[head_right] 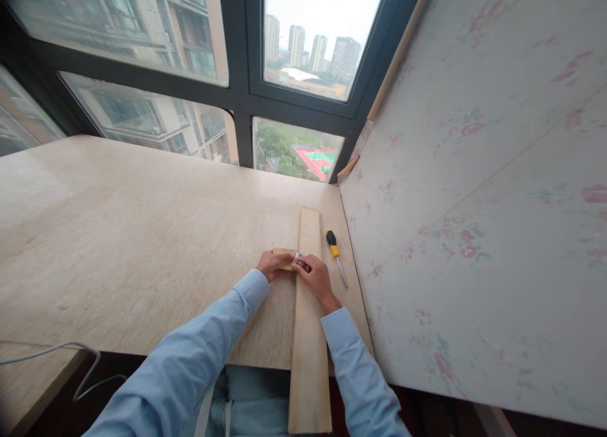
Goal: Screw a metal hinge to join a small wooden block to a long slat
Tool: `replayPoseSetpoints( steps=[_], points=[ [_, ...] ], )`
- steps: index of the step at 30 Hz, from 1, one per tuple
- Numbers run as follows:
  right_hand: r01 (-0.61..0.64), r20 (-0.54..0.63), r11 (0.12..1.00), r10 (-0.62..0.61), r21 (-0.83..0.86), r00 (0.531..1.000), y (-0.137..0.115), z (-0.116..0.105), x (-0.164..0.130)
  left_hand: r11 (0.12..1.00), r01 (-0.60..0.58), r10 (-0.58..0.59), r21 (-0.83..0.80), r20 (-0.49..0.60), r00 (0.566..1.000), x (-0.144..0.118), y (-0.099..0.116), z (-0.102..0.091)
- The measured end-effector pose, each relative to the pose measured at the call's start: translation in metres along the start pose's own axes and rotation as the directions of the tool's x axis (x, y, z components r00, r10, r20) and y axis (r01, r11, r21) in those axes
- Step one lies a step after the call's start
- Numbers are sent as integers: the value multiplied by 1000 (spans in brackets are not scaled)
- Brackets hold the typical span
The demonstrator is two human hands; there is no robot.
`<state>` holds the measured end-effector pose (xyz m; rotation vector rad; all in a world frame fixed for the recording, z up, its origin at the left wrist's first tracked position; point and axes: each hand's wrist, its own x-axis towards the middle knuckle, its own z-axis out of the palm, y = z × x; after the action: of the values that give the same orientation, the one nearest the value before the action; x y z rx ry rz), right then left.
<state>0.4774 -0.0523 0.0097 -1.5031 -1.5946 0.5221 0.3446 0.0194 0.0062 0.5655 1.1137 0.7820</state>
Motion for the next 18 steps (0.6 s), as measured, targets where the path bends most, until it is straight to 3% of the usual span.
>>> replayPoseSetpoints(
  steps=[8, 18],
  points=[
    [71, -19, 996, -70, 47, 997, 5, -2, -2, 1000, 15, -14, -17, 10, 1000, -3, 1, 0],
    [71, -54, 997, -69, 31, 996, 4, -1, -3, 999, 12, -13, -45, -5, 1000, -6, 3, 2]
  ],
)
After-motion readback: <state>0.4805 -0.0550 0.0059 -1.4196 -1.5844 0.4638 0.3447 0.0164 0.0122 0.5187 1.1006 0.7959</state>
